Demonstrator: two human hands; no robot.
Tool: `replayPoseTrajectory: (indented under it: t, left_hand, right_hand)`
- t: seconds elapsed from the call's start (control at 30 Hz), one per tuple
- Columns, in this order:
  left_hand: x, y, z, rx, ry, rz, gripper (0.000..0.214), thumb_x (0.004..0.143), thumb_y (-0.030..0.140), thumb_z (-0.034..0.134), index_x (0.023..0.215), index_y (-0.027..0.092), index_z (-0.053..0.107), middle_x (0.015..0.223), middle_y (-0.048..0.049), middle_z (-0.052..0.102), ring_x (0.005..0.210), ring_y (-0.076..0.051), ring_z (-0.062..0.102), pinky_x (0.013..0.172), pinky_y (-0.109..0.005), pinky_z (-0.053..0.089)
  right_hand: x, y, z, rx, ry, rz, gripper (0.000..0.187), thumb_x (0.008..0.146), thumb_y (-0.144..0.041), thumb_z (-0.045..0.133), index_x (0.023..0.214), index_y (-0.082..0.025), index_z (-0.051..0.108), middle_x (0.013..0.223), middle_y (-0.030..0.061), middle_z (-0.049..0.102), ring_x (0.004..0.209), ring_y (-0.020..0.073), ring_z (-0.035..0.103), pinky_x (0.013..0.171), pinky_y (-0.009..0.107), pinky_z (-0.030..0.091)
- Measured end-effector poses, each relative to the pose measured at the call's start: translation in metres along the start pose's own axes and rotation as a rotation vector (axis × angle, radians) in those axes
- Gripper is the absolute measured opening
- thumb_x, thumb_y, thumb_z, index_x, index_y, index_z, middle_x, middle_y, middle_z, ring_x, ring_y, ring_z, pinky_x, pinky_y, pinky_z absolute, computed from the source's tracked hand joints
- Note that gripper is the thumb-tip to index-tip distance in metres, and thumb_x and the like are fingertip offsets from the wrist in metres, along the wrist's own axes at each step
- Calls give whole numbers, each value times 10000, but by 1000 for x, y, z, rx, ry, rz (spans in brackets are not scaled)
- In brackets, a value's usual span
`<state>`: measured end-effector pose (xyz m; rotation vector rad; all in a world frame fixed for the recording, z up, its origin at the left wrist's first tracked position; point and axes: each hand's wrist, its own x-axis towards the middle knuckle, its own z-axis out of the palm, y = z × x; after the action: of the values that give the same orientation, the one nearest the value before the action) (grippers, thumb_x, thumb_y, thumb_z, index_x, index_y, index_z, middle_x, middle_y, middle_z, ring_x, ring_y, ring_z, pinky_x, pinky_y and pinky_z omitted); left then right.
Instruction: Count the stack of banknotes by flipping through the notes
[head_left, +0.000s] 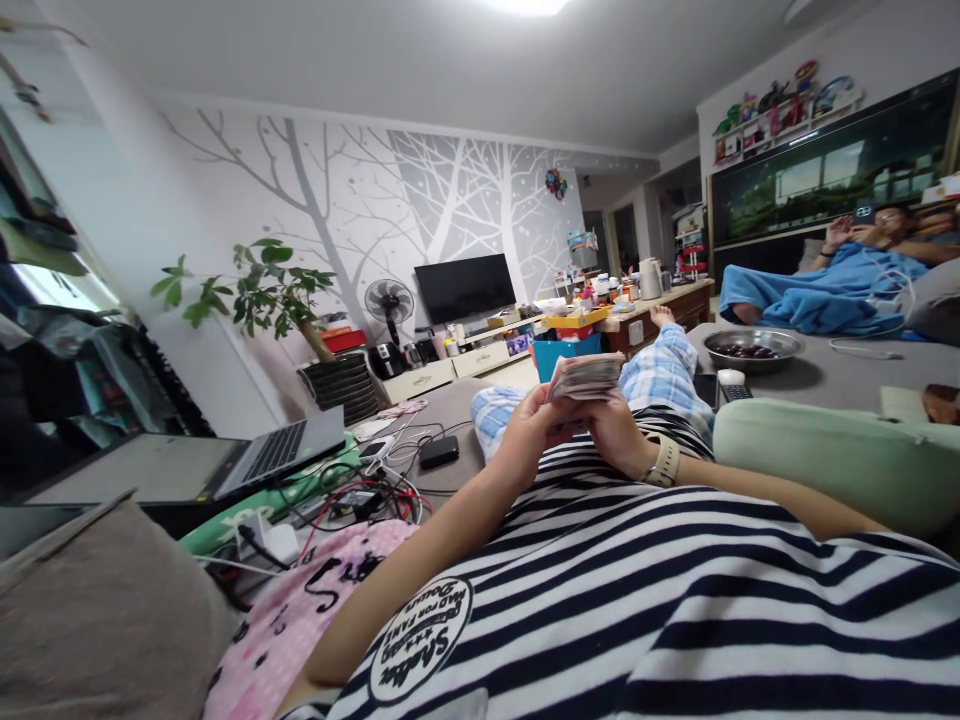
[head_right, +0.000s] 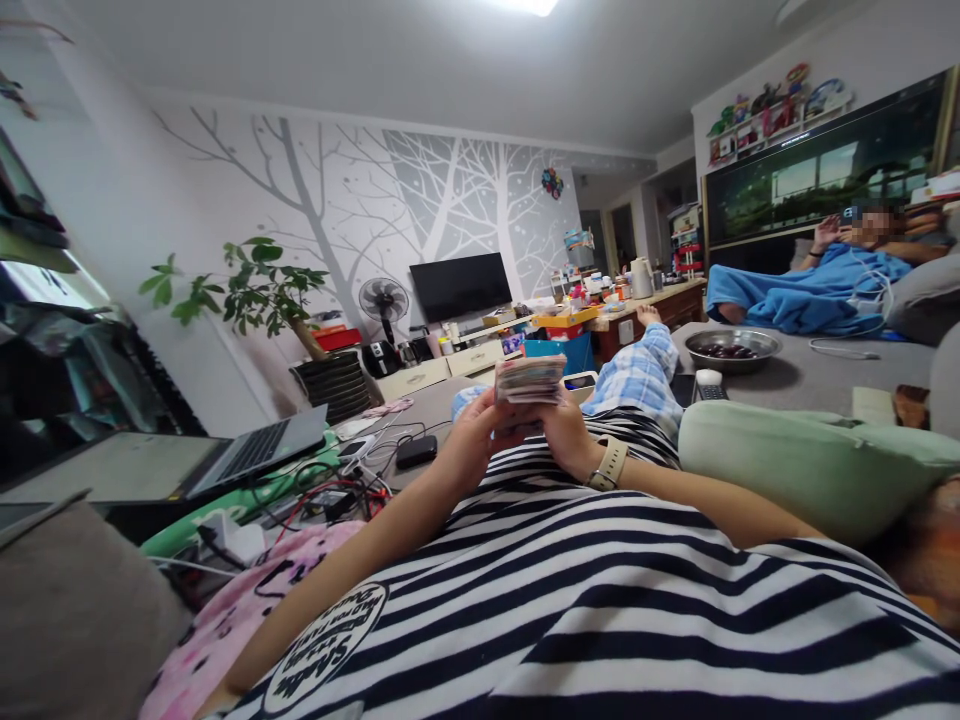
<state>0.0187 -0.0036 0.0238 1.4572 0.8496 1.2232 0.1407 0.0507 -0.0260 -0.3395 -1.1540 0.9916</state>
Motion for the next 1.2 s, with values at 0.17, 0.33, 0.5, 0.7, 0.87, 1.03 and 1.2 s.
replayPoseTrajectory:
  t: [0.17,0.33,0.5,0.7,0.87,1.03,1.2]
  left_hand:
    - [2,-8,0,-79,-61,56,428,675,395,730,1056,243,609,965,-2,664,828,-152,620,725,-284,510]
    - [2,-18,-4,-58,-68,58,491,652,424,754,1086,237,618,999,-32,680,876,-192,644,728,-303,519]
    - [-2,-24,-14,-84,-16,74,516,668,450,737,1102,200,610,1023,-66,693,860,-223,665,723,-348,547]
    - [-5,-24,-19,-109,104,117,517,688,489,699,1093,177,622,995,-82,713,891,-243,674,761,-374,554]
    - [-10,-23,-22,-67,127,162,513,651,507,727,1005,139,671,929,-87,725,892,-252,676,815,-381,537]
    - [-12,-29,-27,8,109,86,494,667,527,712,985,150,676,892,-77,729,867,-247,677,773,-371,543]
    - [-11,-29,-26,12,57,29,490,667,547,702,973,165,680,931,-78,728,895,-251,669,741,-361,552]
  right_hand:
    - [0,4,-1,65,-59,-1,228,651,-151,562,857,-203,646,771,21,689,790,206,601,728,320,476]
    - [-4,-5,1,-12,-85,-14,213,662,-182,578,860,-202,653,746,11,670,785,200,590,747,322,474]
    - [-6,-10,3,-201,-184,-39,236,688,-209,575,916,-216,636,994,27,640,1036,226,526,960,360,410]
    - [-8,-2,7,-244,-337,-14,421,764,-292,636,1165,-237,519,1220,39,535,1174,205,439,1056,369,344]
    - [-11,-10,12,-208,-470,41,449,789,-396,650,1188,-231,530,1143,42,605,1091,206,510,1062,365,342]
    - [-10,-13,10,-192,-398,-20,422,824,-510,584,1128,-218,582,1104,41,622,1075,199,521,1030,354,359]
    - [-11,-20,9,-194,-274,-78,434,796,-581,574,979,-197,658,930,32,671,924,194,574,896,331,436]
